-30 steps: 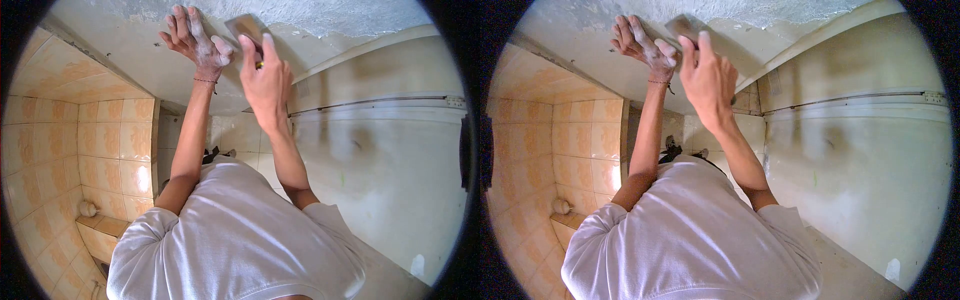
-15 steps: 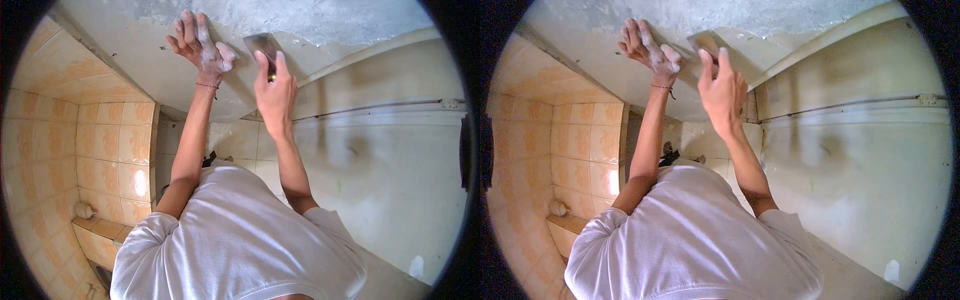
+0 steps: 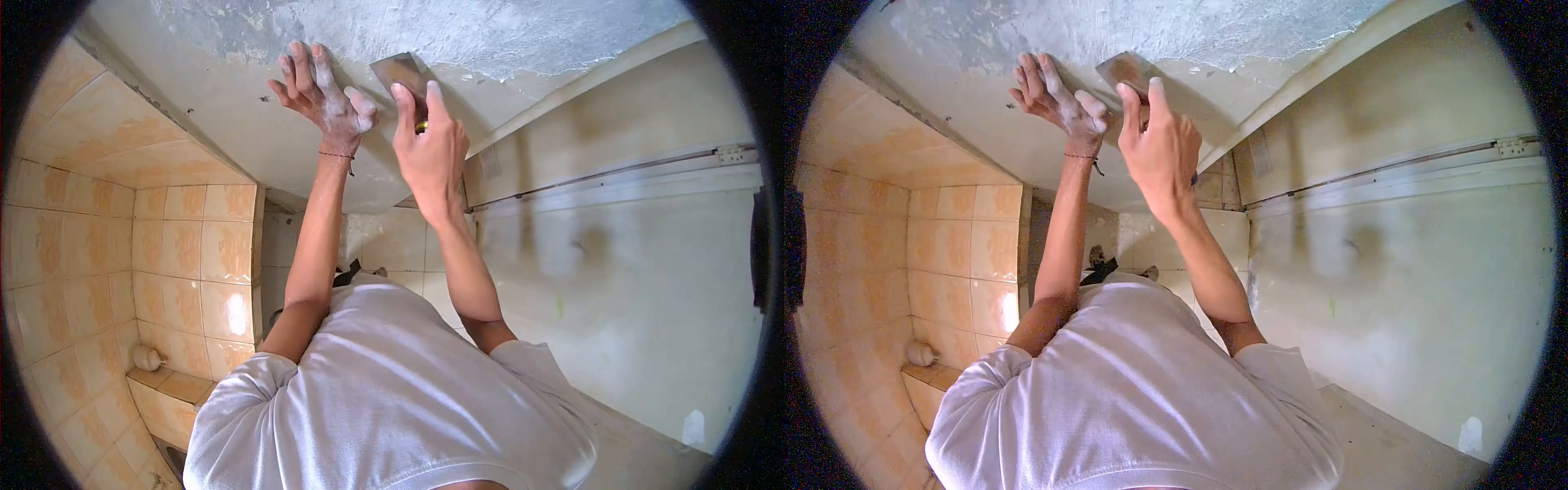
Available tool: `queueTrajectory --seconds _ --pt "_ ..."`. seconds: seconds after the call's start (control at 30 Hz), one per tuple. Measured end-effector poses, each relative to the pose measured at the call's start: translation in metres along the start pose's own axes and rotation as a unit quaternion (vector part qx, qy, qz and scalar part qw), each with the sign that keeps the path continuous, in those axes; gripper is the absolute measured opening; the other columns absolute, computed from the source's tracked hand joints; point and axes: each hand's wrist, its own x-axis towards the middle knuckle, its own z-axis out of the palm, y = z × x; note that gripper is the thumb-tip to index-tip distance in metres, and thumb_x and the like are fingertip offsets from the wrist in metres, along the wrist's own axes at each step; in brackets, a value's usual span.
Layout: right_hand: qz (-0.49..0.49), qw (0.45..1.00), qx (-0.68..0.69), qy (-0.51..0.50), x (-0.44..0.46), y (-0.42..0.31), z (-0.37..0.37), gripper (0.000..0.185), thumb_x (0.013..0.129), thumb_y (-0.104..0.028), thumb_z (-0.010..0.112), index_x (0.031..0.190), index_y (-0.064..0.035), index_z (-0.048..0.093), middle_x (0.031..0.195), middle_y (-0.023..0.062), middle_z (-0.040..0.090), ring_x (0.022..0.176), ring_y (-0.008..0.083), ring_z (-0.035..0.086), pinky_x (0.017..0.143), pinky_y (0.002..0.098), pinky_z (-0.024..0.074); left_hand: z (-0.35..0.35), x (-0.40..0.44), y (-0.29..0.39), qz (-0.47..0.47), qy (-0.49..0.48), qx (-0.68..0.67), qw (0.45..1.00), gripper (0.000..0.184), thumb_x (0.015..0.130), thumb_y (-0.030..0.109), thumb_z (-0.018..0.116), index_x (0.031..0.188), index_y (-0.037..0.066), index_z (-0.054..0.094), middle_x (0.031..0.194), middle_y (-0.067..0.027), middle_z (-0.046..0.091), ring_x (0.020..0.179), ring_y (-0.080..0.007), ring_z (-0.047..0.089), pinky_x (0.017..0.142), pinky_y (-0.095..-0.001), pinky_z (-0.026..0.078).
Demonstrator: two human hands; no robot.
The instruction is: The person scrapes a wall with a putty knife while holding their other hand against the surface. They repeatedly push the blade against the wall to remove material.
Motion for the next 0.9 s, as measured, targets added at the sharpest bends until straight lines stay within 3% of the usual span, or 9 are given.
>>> queueTrajectory --seconds 0.27,0.33,0.5,0.57,0.6,0.67,0.7,0.77,0.9 --pt "0.02 0.997 -0.073 0.001 -0.017 0.023 -0.002 0.047 0.101 -0.04 0.052 0.113 0.0049 0.063 0.075 0.0228 0.069 0.071 0.045 0.066 0.062 0.0515 0.0509 -0.001 0.0 0.001 0.001 0.0 0.006 1.0 0.075 0.084 0.04 0.037 0.148 0.001 0.041 0.157 -0.018 0.033 0.15 -0.0335 0.017 0.121 -0.0539 0.0" --pt "0.01 0.999 0.014 0.035 -0.021 0.036 0.011 0.045 0.101 -0.038 0.053 0.114 0.0042 0.063 0.076 0.0222 0.069 0.072 0.0443 0.067 0.061 0.0509 0.0509 0.001 0.001 0.001 0.007 0.009 -0.005 1.0 0.075 0.085 0.04 0.036 0.148 0.001 0.041 0.157 -0.0179 0.033 0.15 -0.0333 0.017 0.121 -0.054 0.0" --pt "0.043 0.998 -0.036 -0.029 -0.036 0.049 -0.003 0.043 0.101 -0.034 0.053 0.113 0.0065 0.061 0.079 0.0219 0.07 0.073 0.0431 0.067 0.061 0.0495 0.0496 0.0 0.001 0.002 -0.013 0.002 0.009 1.0 0.074 0.087 0.04 0.034 0.15 0.002 0.038 0.157 -0.0176 0.032 0.15 -0.0329 0.016 0.12 -0.0542 0.001" --pt "0.06 0.995 0.08 0.002 -0.047 0.063 -0.003 0.043 0.1 -0.033 0.056 0.108 0.0088 0.059 0.095 0.0263 0.07 0.078 0.044 0.068 0.071 0.0494 0.0499 0.0 0.001 0.001 -0.011 0.006 0.007 1.0 0.074 0.088 0.042 0.033 0.15 0.002 0.038 0.157 -0.0177 0.032 0.15 -0.0331 0.016 0.12 -0.0542 0.001" --pt "0.057 0.995 0.081 0.0 -0.052 0.066 -0.004 0.043 0.1 -0.033 0.056 0.108 0.0088 0.059 0.095 0.0263 0.07 0.078 0.044 0.068 0.071 0.0494 0.0499 0.0 0.001 0.001 -0.007 0.007 0.005 1.0 0.074 0.089 0.043 0.032 0.151 0.002 0.037 0.157 -0.0178 0.032 0.15 -0.0332 0.017 0.12 -0.0542 0.001" --pt "0.064 0.994 0.091 -0.025 -0.059 0.07 -0.007 0.037 0.103 -0.026 0.049 0.115 0.009 0.052 0.079 0.0186 0.067 0.073 0.0315 0.068 0.065 0.0408 0.0509 -0.001 0.0 0.0 -0.016 0.004 0.008 1.0 0.075 0.09 0.046 0.031 0.15 0.002 0.038 0.157 -0.0179 0.032 0.15 -0.0334 0.017 0.12 -0.0541 0.001" --pt "0.059 0.994 0.092 -0.028 -0.059 0.071 -0.009 0.037 0.103 -0.026 0.049 0.115 0.009 0.052 0.079 0.0186 0.067 0.073 0.0315 0.068 0.065 0.0408 0.0509 -0.001 0.0 0.0 -0.025 -0.001 0.008 1.0 0.076 0.092 0.05 0.029 0.15 0.002 0.038 0.157 -0.0181 0.032 0.15 -0.0336 0.017 0.12 -0.0541 0.001" --pt "0.144 0.962 0.183 -0.145 -0.058 0.072 -0.012 0.035 0.104 -0.023 0.048 0.119 0.0086 0.046 0.069 0.0118 0.06 0.061 0.022 0.064 0.059 0.0344 0.0509 0.001 -0.001 0.0 -0.022 0.006 0.01 1.0 0.078 0.093 0.054 0.026 0.15 0.002 0.038 0.157 -0.0182 0.032 0.15 -0.0338 0.018 0.12 -0.0542 0.002" --pt "0.175 0.905 0.356 -0.154 -0.053 0.055 -0.014 0.037 0.105 -0.025 0.049 0.121 0.0078 0.044 0.066 0.0071 0.056 0.053 0.0136 0.059 0.05 0.0291 0.0471 -0.003 0.002 0.0 0.003 0.004 0.035 0.999 0.082 0.097 0.06 0.018 0.151 0.001 0.036 0.156 -0.022 0.032 0.146 -0.0382 0.024 0.118 -0.055 0.008"
